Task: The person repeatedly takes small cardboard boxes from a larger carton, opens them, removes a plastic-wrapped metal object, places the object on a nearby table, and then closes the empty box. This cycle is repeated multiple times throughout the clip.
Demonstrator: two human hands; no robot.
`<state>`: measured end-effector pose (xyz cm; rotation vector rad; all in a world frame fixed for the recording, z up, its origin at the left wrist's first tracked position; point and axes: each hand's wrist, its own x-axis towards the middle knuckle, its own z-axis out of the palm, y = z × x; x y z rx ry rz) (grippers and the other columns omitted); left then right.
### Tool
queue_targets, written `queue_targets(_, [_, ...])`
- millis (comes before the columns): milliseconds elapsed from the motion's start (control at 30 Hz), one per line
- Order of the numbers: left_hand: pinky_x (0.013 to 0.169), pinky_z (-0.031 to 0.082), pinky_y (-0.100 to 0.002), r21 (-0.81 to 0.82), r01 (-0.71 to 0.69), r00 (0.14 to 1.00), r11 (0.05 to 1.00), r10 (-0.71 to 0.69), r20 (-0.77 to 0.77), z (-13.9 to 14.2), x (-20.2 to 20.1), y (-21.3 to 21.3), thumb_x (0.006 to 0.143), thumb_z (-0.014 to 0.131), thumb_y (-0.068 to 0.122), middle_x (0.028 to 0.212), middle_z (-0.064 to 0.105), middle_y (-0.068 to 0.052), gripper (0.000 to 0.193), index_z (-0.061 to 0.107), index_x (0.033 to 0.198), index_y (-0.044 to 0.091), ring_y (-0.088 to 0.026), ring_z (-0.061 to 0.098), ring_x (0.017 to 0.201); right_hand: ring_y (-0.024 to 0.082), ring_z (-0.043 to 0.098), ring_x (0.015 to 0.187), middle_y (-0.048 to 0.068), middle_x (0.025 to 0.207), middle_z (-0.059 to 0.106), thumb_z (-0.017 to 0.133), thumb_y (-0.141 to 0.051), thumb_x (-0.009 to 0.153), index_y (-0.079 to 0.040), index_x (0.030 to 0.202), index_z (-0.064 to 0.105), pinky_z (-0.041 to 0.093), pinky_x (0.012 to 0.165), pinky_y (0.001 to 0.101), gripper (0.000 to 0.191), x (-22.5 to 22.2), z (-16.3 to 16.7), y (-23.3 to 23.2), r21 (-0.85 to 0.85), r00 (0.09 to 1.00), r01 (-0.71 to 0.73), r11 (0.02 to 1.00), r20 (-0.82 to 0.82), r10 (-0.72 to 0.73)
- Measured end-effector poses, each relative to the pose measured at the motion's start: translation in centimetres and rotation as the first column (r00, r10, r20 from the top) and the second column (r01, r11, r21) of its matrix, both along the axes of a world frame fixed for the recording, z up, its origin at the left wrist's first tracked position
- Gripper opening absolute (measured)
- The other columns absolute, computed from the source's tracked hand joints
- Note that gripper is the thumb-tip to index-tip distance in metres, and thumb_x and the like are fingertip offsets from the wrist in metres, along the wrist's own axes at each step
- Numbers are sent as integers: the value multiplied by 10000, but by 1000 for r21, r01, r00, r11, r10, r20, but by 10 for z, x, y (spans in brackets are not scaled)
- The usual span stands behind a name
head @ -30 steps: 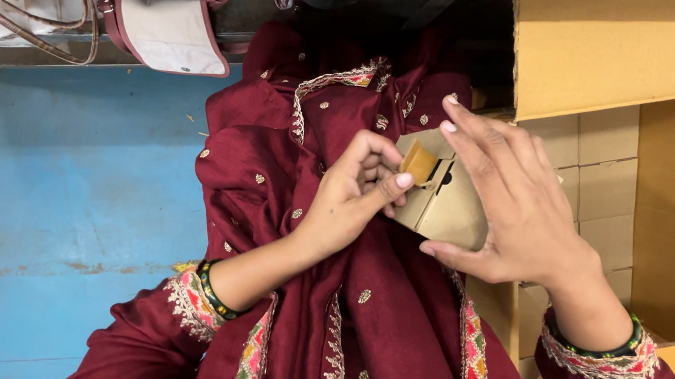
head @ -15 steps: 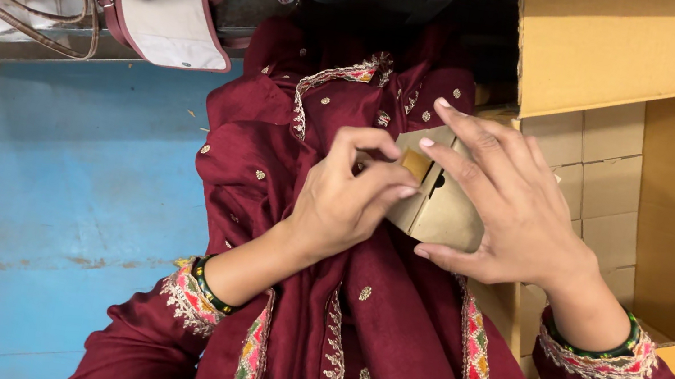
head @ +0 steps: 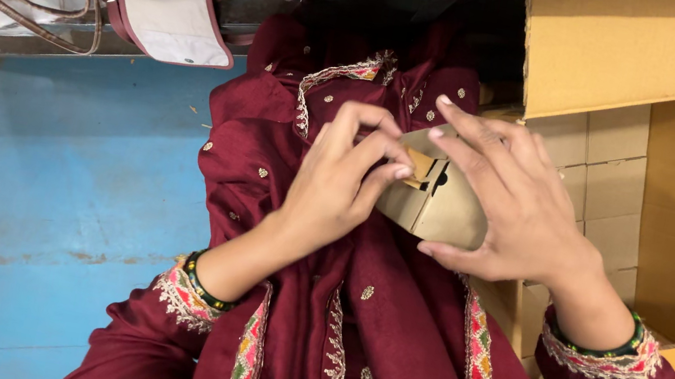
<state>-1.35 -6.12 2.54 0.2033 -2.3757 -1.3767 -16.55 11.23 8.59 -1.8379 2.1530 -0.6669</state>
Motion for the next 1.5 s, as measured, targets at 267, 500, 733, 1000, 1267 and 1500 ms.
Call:
queue_targets(267, [865, 404, -414, -281, 56, 998, 958, -43, 53, 14, -7, 1, 881, 803, 242, 1125, 545, -19, 148, 709, 975, 179, -257, 525, 1075, 387, 508, 1281, 126, 1586, 437, 874, -495, 641, -48, 1446, 487, 436, 1041, 502, 998, 5, -1, 1, -8, 1000, -2, 1000, -3, 2])
queue_targets(500, [981, 397, -464, -257, -77, 997, 963, 70, -37, -1, -4, 6, 857, 835, 288, 1205, 530, -58, 201, 712, 973, 181, -310, 496, 1202, 398, 502, 1288, 129, 1590, 422, 871, -501, 635, -78, 1422, 512, 433, 1040, 510, 963, 3, -2, 3, -5, 1000, -6, 1000, -13, 6])
queue_targets(733, [1212, 275, -583, -156, 75, 997, 985, -77, -8, 3, 11, 14, 930, 779, 218, 1417, 498, -100, 215, 760, 1138, 168, -371, 375, 1460, 389, 513, 1286, 123, 1589, 425, 863, -495, 654, -85, 1423, 528, 441, 1041, 504, 934, 2, 1, 2, -7, 1000, -11, 1000, -6, 11])
queue_targets(1000, [1150, 444, -475, -256, 23, 992, 966, -55, -116, 2, 16, -2, 947, 800, 264, 1277, 649, -33, 166, 703, 1002, 141, -240, 646, 1257, 401, 523, 1260, 201, 1584, 406, 855, -528, 672, -60, 1425, 508, 451, 1009, 496, 952, 9, 1, -2, -17, 999, -36, 999, -16, 36])
queue_targets(1267, [634, 544, -236, 951, 23, 981, 308, -190, 38, -43, 6, -1, 1008, 675, 237, 1004, 657, -16, 280, 593, 1223, 80, -98, 656, 828, 402, 524, 1277, 196, 1578, 418, 854, -530, 676, -43, 1440, 490, 455, 1021, 501, 976, 7, 0, -1, -18, 1000, -29, 999, -6, 29])
queue_targets(1500, [608, 473, -207, 911, 129, 948, 391, -317, 2, -53, -4, 18, 972, 735, 181, 927, 593, 18, 290, 548, 1165, 71, -36, 557, 758, 398, 515, 1279, 173, 1572, 425, 864, -526, 650, -49, 1438, 489, 447, 1027, 498, 994, 8, 1, -3, 5, 999, -27, 1000, -23, 27])
